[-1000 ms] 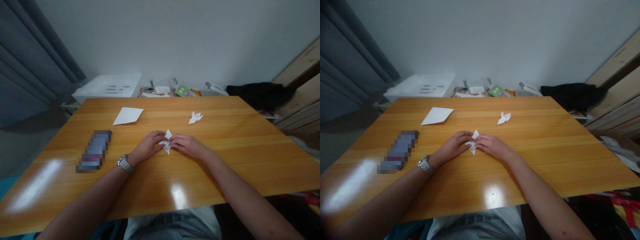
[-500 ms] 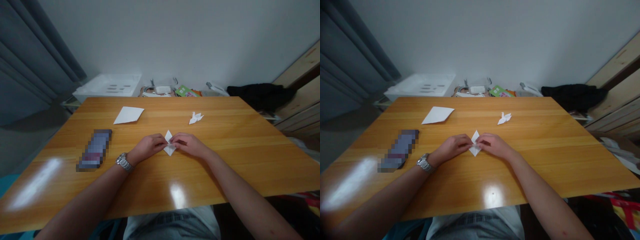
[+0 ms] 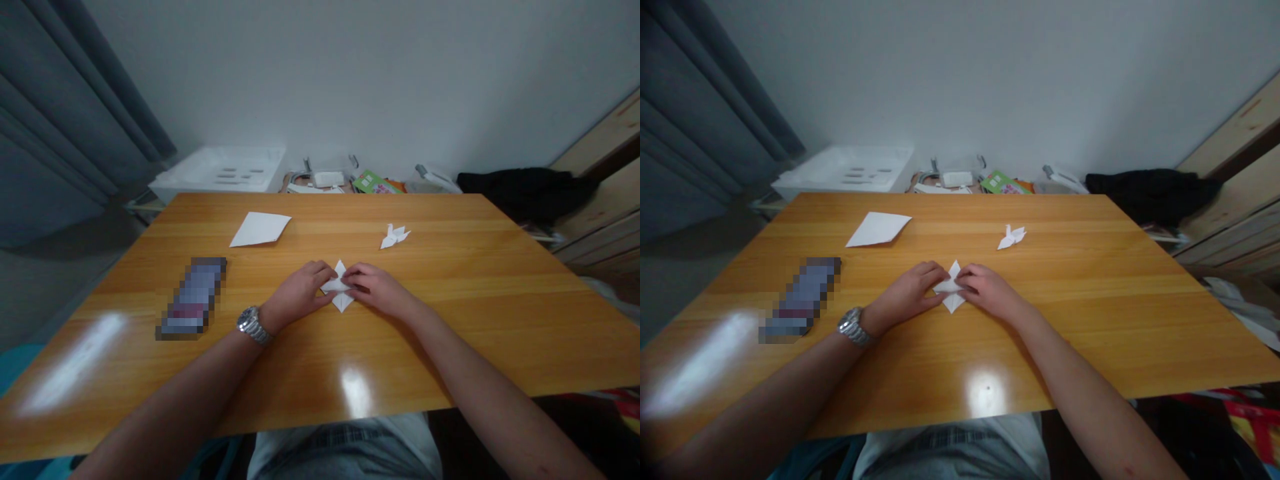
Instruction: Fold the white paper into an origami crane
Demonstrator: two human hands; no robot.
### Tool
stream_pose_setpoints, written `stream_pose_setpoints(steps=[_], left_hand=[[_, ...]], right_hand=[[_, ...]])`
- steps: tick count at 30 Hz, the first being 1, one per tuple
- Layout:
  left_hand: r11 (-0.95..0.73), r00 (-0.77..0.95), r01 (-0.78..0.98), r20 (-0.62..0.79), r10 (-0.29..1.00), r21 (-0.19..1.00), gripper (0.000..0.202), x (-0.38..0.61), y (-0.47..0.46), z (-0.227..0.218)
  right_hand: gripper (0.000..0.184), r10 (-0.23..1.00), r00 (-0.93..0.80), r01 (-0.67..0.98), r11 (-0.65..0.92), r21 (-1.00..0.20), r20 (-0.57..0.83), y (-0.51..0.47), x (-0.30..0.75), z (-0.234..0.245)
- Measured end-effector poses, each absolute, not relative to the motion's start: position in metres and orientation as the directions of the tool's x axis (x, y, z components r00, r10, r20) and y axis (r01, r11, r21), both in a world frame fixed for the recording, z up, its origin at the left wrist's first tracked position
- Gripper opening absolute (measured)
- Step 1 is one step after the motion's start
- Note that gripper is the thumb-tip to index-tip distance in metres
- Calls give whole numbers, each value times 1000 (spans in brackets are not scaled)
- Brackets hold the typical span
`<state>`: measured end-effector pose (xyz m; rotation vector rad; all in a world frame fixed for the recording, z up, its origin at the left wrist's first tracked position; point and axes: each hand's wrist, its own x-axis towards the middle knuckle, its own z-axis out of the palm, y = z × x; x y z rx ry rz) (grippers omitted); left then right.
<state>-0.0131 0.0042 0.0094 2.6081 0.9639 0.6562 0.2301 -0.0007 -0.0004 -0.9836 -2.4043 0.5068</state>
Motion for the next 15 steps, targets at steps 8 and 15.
stream_pose_setpoints(steps=[8, 15], left_hand=[[-734, 687, 565, 276, 672, 377, 14, -12, 7, 5], [-694, 649, 623, 256, 716, 363, 16, -5, 11, 7]], right_hand=[[17, 787, -546, 600, 606, -522, 286, -3, 229, 3], [13, 785, -549, 639, 615, -462, 287, -2, 224, 0]])
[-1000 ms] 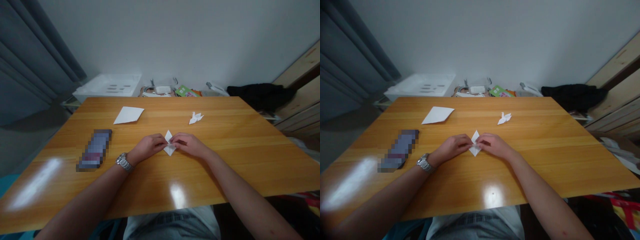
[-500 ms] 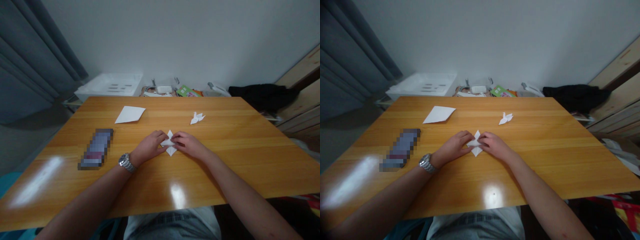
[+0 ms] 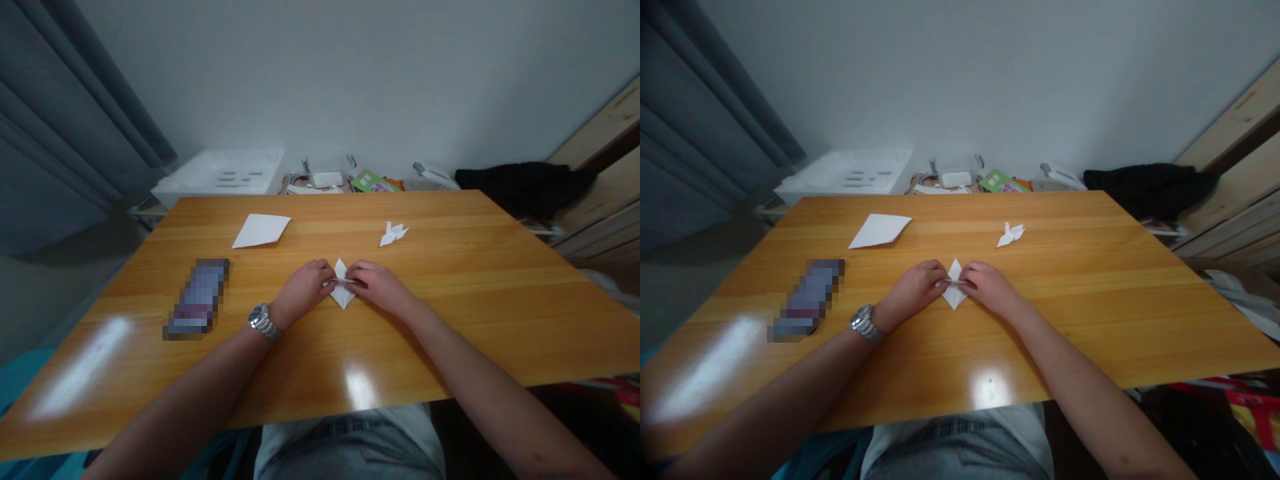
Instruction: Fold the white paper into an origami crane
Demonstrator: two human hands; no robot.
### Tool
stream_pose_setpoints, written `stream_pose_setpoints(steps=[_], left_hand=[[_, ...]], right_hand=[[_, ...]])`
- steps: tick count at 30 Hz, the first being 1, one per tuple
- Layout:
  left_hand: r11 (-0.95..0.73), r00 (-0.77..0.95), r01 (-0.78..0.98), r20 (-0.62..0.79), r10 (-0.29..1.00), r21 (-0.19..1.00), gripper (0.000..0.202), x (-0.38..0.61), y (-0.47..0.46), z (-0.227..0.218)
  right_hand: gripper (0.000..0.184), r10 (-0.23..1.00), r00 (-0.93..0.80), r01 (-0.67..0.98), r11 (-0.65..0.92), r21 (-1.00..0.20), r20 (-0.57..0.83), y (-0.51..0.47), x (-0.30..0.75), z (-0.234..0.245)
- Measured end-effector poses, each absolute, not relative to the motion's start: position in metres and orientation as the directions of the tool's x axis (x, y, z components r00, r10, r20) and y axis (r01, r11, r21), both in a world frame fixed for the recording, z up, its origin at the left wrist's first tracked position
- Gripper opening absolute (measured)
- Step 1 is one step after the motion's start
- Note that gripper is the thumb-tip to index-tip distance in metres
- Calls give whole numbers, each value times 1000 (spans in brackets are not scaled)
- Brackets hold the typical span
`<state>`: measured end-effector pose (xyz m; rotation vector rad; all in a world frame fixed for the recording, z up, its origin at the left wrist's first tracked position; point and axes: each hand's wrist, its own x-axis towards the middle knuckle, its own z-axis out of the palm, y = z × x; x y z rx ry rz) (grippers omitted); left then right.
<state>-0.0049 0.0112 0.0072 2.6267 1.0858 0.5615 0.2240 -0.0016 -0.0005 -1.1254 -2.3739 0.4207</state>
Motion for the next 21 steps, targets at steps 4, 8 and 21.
stream_pose_setpoints(steps=[4, 8, 21], left_hand=[[-678, 631, 643, 255, 733, 356, 16, -3, 11, 9], [-642, 607, 688, 216, 764, 338, 16, -1, 13, 14], [-538, 571, 768, 8, 821, 347, 9, 10, 41, 34]], right_hand=[[11, 813, -530, 709, 580, -400, 239, -2, 219, 3], [13, 863, -467, 766, 504, -399, 194, 0, 213, 11], [6, 899, -421, 850, 345, -398, -122, 25, 204, 46]])
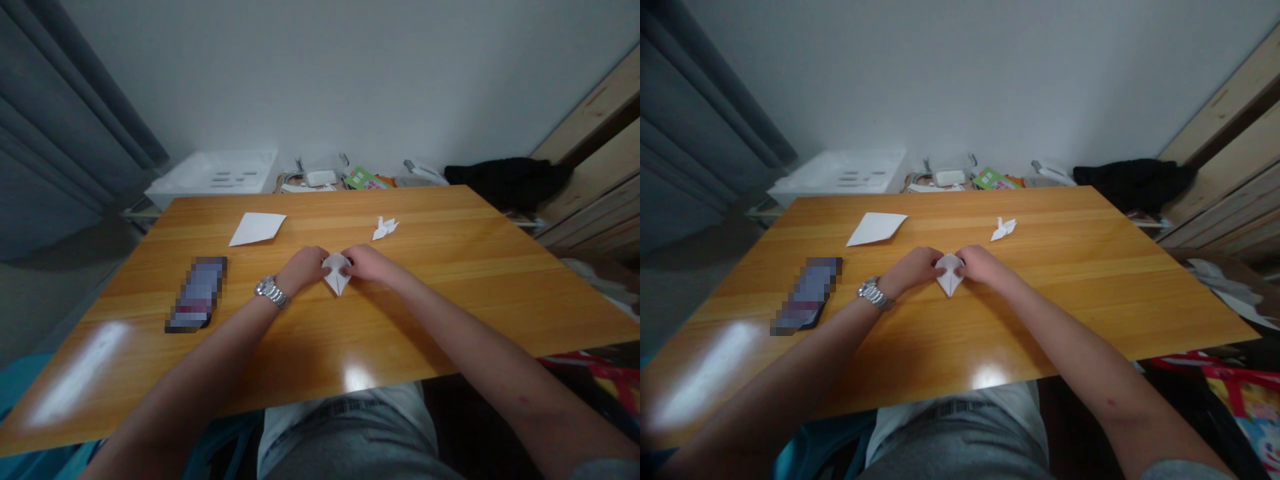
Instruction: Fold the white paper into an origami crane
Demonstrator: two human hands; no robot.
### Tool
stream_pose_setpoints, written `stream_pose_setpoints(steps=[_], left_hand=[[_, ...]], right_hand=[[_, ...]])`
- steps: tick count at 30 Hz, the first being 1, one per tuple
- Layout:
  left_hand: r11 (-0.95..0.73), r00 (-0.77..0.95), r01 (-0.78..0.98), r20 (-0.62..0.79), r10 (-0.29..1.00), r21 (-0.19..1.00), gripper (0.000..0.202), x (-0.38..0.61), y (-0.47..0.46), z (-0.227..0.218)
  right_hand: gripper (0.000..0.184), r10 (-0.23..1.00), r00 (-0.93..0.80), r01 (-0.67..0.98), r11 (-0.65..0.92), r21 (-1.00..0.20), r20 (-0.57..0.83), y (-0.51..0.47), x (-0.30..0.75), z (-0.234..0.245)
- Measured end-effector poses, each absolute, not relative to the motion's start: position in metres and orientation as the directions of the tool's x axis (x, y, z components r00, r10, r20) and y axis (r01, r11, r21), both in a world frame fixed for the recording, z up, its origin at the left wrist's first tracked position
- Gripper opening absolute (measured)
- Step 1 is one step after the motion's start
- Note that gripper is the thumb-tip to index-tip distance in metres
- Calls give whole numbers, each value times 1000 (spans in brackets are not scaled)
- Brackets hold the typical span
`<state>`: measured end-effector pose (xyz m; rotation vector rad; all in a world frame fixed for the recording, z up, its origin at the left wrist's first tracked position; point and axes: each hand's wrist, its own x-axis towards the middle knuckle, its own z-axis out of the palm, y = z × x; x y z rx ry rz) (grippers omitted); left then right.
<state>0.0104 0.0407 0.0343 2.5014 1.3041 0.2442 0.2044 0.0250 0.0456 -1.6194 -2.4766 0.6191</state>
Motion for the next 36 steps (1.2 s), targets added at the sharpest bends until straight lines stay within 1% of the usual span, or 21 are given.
stream_pose_setpoints(steps=[1, 3, 5, 8, 9, 11, 13, 15, 17, 22, 24, 26, 27, 29, 30, 33, 36], left_hand=[[-530, 566, 774, -2, 825, 346, 12, 11, 43, 36], [-520, 561, 784, -30, 827, 338, 26, 14, 48, 39], [-519, 568, 792, -77, 819, 322, 27, 17, 53, 43], [-504, 566, 810, -172, 806, 299, 27, 23, 63, 49], [-498, 563, 816, -210, 799, 294, 29, 25, 67, 52], [-484, 558, 826, -298, 774, 288, 28, 29, 74, 57], [-474, 560, 828, -381, 736, 300, 30, 32, 82, 62], [-467, 556, 831, -422, 716, 303, 33, 34, 88, 64], [-478, 561, 828, -420, 714, 294, 39, 35, 93, 63], [-529, 599, 801, -373, 709, 282, 49, 35, 99, 55], [-540, 610, 792, -361, 705, 285, 56, 33, 100, 52], [-554, 621, 784, -345, 704, 279, 62, 31, 99, 50], [-567, 630, 777, -334, 701, 275, 61, 30, 98, 50], [-604, 659, 752, -309, 685, 264, 54, 27, 93, 52], [-611, 661, 751, -302, 687, 252, 51, 26, 90, 54], [-632, 665, 746, -289, 689, 211, 36, 22, 79, 59], [-630, 664, 747, -281, 693, 212, 30, 17, 70, 59]], right_hand=[[8, 901, -413, 856, 335, -395, -131, 26, 203, 47], [19, 907, -391, 870, 310, -383, -154, 29, 201, 50], [28, 907, -371, 889, 285, -358, -199, 34, 198, 53], [35, 886, -349, 916, 255, -309, -304, 47, 194, 57], [35, 871, -342, 924, 243, -294, -354, 52, 192, 59], [27, 823, -319, 941, 215, -262, -471, 62, 190, 63], [22, 752, -294, 953, 181, -245, -590, 72, 188, 66], [23, 698, -268, 961, 146, -235, -664, 79, 186, 69], [25, 663, -249, 966, 121, -227, -706, 85, 184, 70], [26, 627, -236, 967, 76, -243, -743, 91, 183, 69], [26, 615, -236, 964, 50, -261, -752, 90, 183, 68], [31, 602, -247, 956, 22, -293, -759, 87, 184, 68], [35, 596, -256, 950, 9, -313, -761, 84, 184, 68], [42, 581, -279, 938, -5, -346, -765, 77, 184, 68], [43, 576, -294, 932, -3, -362, -762, 73, 184, 68], [34, 607, -352, 909, 41, -415, -712, 61, 184, 69], [24, 685, -402, 891, 140, -431, -608, 55, 184, 70]])
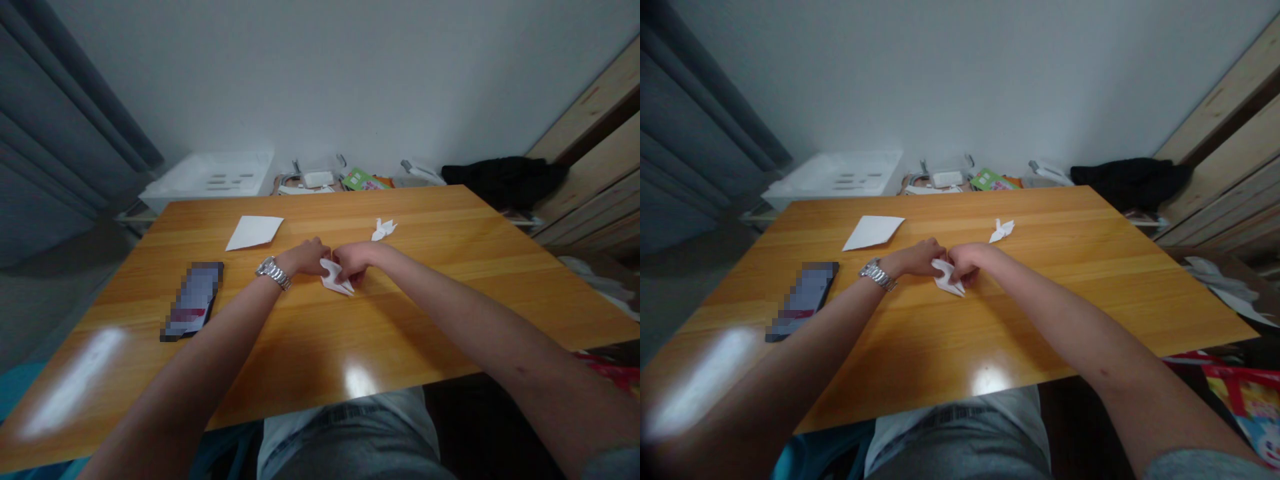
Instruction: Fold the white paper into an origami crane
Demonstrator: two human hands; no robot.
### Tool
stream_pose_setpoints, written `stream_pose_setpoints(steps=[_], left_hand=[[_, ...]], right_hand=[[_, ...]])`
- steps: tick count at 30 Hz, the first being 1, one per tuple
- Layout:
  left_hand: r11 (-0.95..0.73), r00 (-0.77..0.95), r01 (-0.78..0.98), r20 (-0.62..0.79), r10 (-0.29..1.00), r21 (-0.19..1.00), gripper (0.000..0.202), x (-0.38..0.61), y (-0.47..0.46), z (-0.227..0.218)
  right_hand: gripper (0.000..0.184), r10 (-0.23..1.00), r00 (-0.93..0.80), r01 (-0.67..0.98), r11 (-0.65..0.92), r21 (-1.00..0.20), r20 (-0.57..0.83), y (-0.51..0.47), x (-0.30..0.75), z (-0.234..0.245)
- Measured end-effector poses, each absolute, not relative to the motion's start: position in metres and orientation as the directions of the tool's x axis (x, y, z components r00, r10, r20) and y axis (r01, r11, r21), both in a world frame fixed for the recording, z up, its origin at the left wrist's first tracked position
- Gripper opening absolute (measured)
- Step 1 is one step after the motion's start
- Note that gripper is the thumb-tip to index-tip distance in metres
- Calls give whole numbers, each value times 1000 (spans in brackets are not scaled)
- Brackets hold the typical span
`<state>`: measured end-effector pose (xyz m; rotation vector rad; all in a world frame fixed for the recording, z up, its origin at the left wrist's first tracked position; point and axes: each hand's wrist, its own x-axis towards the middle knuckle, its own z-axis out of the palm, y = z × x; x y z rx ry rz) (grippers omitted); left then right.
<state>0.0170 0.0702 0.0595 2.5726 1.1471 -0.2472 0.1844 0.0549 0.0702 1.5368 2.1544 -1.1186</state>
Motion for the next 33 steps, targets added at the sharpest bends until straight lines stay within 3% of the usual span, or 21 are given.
stream_pose_setpoints(steps=[7, 11, 13, 15, 17, 22, 26, 33], left_hand=[[-560, 609, 792, -260, 749, 242, 35, 1, 61, 47], [-532, 604, 790, -232, 763, 306, 32, -6, 54, 43], [-506, 599, 780, -205, 774, 369, 31, -8, 50, 40], [-430, 582, 723, -142, 800, 541, 34, -9, 47, 35], [-406, 573, 689, -107, 813, 600, 38, -8, 44, 30], [-433, 580, 591, 15, 815, 681, 26, -5, 34, 24], [-386, 573, 520, 24, 819, 762, 20, -6, 25, 25], [-380, 490, 519, 98, 866, 766, 21, -8, 11, 28]], right_hand=[[28, 854, -430, 860, 288, -422, -292, 36, 192, 59], [17, 874, -479, 748, 358, -558, -82, 20, 198, 44], [10, 882, -470, 696, 396, -599, 38, 15, 200, 39], [10, 868, -476, 655, 458, -601, 142, 12, 200, 34], [12, 851, -480, 635, 504, -586, 211, 9, 200, 29], [12, 845, -445, 619, 530, -580, 298, 2, 199, 20], [14, 875, -401, 620, 478, -622, 273, -8, 199, 19], [18, 891, -359, 615, 451, -647, 279, -17, 200, 16]])
